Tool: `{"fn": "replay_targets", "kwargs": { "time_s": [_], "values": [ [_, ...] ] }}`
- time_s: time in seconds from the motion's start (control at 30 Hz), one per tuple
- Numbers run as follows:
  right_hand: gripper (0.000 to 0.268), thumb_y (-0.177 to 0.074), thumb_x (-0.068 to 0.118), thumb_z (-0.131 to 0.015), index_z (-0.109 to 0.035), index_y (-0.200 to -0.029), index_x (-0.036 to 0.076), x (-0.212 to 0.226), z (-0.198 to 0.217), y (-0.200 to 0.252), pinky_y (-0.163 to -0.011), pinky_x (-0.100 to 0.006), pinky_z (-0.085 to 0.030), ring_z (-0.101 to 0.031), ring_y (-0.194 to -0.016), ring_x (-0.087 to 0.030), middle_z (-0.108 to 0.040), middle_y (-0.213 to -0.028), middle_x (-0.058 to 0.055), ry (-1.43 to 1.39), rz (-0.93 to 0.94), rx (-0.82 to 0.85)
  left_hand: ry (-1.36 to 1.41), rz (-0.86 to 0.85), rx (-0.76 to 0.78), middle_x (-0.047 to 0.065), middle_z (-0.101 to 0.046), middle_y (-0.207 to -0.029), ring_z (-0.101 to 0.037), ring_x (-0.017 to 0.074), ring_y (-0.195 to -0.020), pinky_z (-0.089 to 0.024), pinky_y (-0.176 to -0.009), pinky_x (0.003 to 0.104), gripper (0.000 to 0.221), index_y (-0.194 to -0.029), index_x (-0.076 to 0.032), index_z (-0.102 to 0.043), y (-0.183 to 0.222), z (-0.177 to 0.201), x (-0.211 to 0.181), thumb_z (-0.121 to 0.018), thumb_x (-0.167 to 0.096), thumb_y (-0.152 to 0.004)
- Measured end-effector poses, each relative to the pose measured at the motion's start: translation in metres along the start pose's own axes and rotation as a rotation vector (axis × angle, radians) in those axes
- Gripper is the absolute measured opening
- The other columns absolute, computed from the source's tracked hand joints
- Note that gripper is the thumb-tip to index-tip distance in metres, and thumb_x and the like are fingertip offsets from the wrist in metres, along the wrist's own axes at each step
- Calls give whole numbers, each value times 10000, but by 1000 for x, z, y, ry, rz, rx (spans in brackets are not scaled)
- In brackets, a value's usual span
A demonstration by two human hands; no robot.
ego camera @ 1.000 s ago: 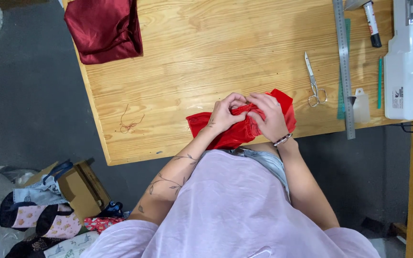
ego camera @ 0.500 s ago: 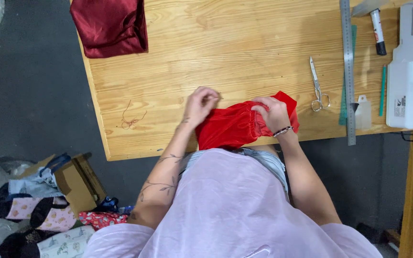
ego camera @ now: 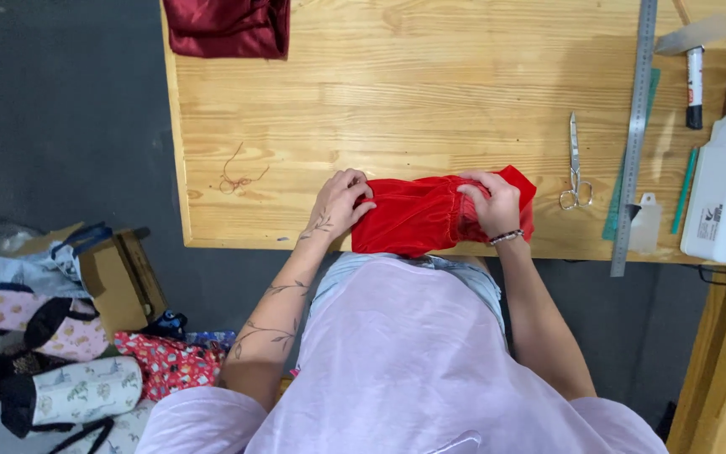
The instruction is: Measuring and marking a red velvet garment on a wooden work table using a ruler to ensure correct dimensions.
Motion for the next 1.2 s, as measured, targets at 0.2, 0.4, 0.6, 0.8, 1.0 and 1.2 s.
{"fn": "replay_targets", "kwargs": {
  "time_s": [0.2,0.4,0.6,0.8,1.0,1.2],
  "values": [
    [161,-910,235,-797,-777,-1052,160,47,28,13,-897,-363,-551,-709,-939,-235,-765,-984,13,26,279,-50,-66,1,33,-15,-604,-902,-584,215,-978,-481,-844,365,178,-783,-196,-674,-2,-8,12,-795,-325,-762],
    [162,-913,141,-814,-776,-1069,121,54,67,13,-896,-365,-541,-707,-939,-250,-763,-988,-22,31,306,-120,384,74,72,35,-758,-873,-715,258,-901,-541,-845,377,83,-820,-182,-770,13,74,-19,-822,-215,-764],
    [104,-956,104,-774,-769,-1058,82,106,87,5,-876,-412,-533,-696,-922,-332,-739,-944,-93,-49,331,-74,118,145,134,34,-760,-858,-734,281,-863,-579,-781,412,84,-847,-182,-750,24,90,-39,-789,-177,-773],
    [140,-941,137,-766,-765,-1075,97,146,80,8,-862,-420,-537,-687,-924,-306,-739,-958,-70,-22,399,-55,-130,174,148,3,-682,-948,-708,278,-969,-587,-837,447,352,-1101,-255,-630,5,41,-35,-734,-213,-768],
    [108,-951,118,-754,-764,-1054,84,148,83,17,-842,-429,-536,-688,-890,-323,-742,-945,-82,-29,414,-74,232,95,99,35,-678,-954,-656,303,-1035,-535,-884,446,185,-908,-191,-645,-12,33,-64,-761,-288,-800],
    [108,-949,132,-758,-770,-1048,90,151,91,27,-863,-404,-539,-701,-910,-305,-748,-947,-69,1,413,-101,237,294,164,-20,-744,-920,-721,261,-958,-564,-827,428,165,-970,-241,-642,-7,0,-25,-696,-256,-815]
  ]
}}
Point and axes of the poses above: each hand's wrist, its own y-axis away from the middle knuckle, its own z-axis out of the back of the hand, x = y × z, the point moved 9 cm from there along -y, towards the middle knuckle
